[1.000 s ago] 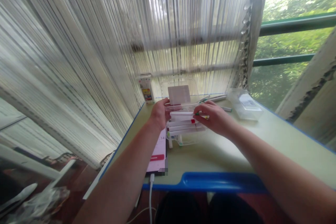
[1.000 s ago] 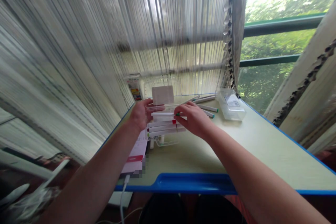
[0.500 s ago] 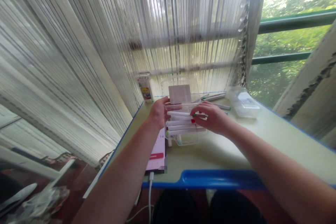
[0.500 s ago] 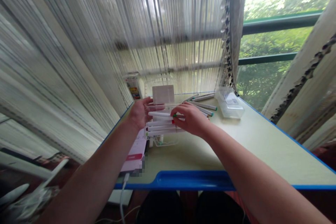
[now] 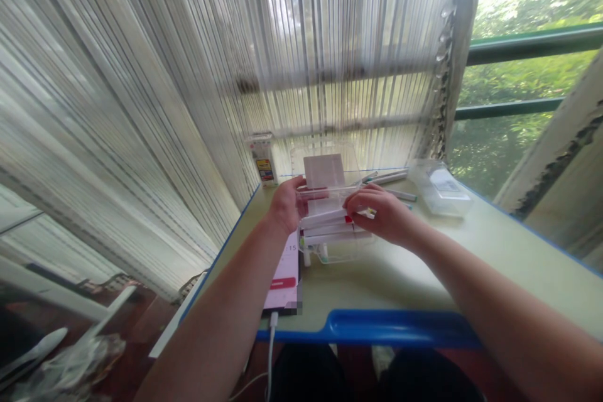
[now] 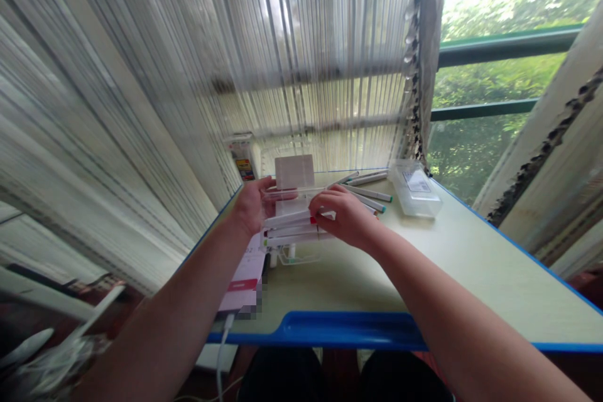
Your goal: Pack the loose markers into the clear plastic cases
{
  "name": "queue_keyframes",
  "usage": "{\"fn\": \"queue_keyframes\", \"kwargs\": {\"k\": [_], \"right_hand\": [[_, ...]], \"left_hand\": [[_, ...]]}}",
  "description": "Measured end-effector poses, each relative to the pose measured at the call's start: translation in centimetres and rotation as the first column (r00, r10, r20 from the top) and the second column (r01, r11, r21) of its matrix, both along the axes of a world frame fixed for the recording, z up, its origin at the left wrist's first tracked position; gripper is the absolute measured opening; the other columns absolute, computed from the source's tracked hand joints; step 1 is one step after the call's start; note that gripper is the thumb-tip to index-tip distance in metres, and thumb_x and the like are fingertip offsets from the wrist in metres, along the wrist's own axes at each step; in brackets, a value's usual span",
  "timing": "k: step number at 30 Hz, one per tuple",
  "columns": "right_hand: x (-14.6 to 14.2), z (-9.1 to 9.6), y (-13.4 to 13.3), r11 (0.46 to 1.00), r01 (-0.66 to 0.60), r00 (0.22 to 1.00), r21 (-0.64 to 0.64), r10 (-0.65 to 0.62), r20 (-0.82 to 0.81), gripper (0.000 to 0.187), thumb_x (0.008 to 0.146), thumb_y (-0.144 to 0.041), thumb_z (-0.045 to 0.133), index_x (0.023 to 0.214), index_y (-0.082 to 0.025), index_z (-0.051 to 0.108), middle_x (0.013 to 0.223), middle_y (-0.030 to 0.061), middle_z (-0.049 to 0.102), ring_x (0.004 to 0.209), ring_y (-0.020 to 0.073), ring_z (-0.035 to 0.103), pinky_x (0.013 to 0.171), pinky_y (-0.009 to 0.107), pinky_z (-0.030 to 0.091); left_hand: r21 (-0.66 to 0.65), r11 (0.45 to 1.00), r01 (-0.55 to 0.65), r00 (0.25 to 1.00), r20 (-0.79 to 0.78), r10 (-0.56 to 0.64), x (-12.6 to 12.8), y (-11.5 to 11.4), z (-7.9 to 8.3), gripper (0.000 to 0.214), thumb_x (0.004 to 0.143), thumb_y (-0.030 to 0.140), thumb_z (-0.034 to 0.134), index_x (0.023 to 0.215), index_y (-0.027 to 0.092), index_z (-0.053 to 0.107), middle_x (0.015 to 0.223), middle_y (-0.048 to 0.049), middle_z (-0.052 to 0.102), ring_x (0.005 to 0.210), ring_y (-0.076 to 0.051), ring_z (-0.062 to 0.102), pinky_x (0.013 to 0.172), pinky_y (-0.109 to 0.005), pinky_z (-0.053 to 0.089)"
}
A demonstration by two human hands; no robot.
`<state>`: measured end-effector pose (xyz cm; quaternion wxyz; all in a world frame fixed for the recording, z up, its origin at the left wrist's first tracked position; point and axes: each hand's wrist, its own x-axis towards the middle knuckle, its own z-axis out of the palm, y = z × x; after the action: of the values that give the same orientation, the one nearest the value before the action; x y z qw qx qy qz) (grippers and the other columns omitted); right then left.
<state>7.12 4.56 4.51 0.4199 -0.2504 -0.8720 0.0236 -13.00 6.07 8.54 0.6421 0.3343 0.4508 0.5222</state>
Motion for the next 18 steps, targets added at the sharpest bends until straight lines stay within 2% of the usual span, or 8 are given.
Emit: {"fn": "queue_keyframes", "kwargs": {"k": [7, 18], "right_hand": [[-0.10, -0.15, 0.11, 0.999, -0.031, 1.000, 0.017, 0.031, -0.003, 0.011, 0.081, -0.013, 0.060, 0.075, -0.021, 0.066, 0.085, 0.0052, 0.070, 0.081, 0.0180, 0.061, 0.078, 0.032, 0.049], [0.01, -0.15, 0.10, 0.999, -0.046, 0.999, -0.023, 0.046, -0.028, 0.018, 0.079, -0.011, 0.058, 0.071, -0.022, 0.069, 0.086, 0.0037, 0.071, 0.083, 0.0175, 0.060, 0.081, 0.033, 0.048]], "left_hand": [[-0.011, 1.000, 0.001, 0.999, -0.048, -0.001, -0.10, 0.03, -0.03, 0.033, 0.087, 0.030, 0.042, 0.093, 0.009, 0.067, 0.067, -0.0129, 0.072, 0.054, -0.026, 0.068, 0.052, -0.036, 0.055], [0.002, 1.000, -0.010, 1.000, -0.004, 0.010, -0.20, 0.26, -0.36, 0.034, 0.086, 0.029, 0.043, 0.098, 0.008, 0.067, 0.068, -0.0137, 0.072, 0.057, -0.027, 0.069, 0.056, -0.037, 0.055]]}}
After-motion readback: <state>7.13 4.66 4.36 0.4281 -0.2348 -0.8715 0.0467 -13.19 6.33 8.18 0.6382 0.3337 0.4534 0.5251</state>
